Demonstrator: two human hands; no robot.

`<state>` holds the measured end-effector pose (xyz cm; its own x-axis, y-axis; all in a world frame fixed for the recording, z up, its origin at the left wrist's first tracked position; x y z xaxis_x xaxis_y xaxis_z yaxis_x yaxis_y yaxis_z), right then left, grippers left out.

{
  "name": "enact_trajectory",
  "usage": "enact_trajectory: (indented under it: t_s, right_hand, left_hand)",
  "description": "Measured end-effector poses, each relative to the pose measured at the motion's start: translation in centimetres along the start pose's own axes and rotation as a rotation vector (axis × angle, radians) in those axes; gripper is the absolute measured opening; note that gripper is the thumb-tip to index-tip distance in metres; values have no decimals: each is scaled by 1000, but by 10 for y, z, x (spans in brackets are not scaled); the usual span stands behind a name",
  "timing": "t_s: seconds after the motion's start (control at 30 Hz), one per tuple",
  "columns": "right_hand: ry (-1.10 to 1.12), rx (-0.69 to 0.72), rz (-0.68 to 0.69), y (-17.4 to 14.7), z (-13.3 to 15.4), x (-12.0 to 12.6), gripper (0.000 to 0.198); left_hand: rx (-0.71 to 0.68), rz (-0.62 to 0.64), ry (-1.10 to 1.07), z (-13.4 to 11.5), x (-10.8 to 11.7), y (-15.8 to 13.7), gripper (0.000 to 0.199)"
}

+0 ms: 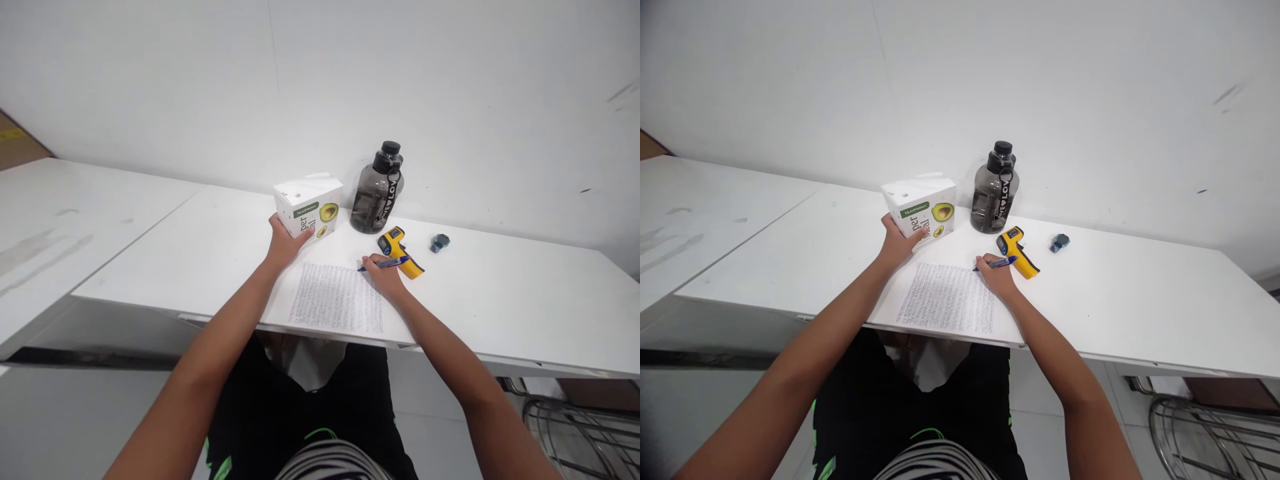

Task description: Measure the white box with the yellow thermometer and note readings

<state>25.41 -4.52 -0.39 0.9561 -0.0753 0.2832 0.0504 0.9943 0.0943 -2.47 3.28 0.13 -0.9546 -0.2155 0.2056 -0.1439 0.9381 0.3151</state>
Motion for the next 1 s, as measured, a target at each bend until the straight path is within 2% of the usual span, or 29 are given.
enact_trajectory:
  t_s: [0.13, 0.33, 0.8, 1.0]
  right_hand:
    - [-25, 14, -33, 0, 2, 2, 34]
    - [16, -24, 10, 0, 1, -2, 35]
    - [-37, 14, -71, 1, 0, 4, 33]
    - [-50, 12, -48, 1, 1, 3, 33]
  left_hand:
    - [-10, -14, -4, 1, 1, 1, 77]
    - [-6, -13, 20, 2, 1, 2, 78]
    - [-22, 6, 70, 1, 0, 1, 77]
    - [-7, 8, 100, -1, -1, 1, 76]
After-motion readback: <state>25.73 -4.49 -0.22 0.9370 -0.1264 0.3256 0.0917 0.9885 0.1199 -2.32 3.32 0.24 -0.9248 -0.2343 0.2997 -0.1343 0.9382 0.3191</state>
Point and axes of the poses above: each hand's wrist, its own y-axis towards the middle knuckle, its own x-axis out of the back of the hand, z = x × y, the point moved 8 cm from there along y, towards the middle knuckle, and after that the axes turned 9 degrees about y, right-handed, at the moved point
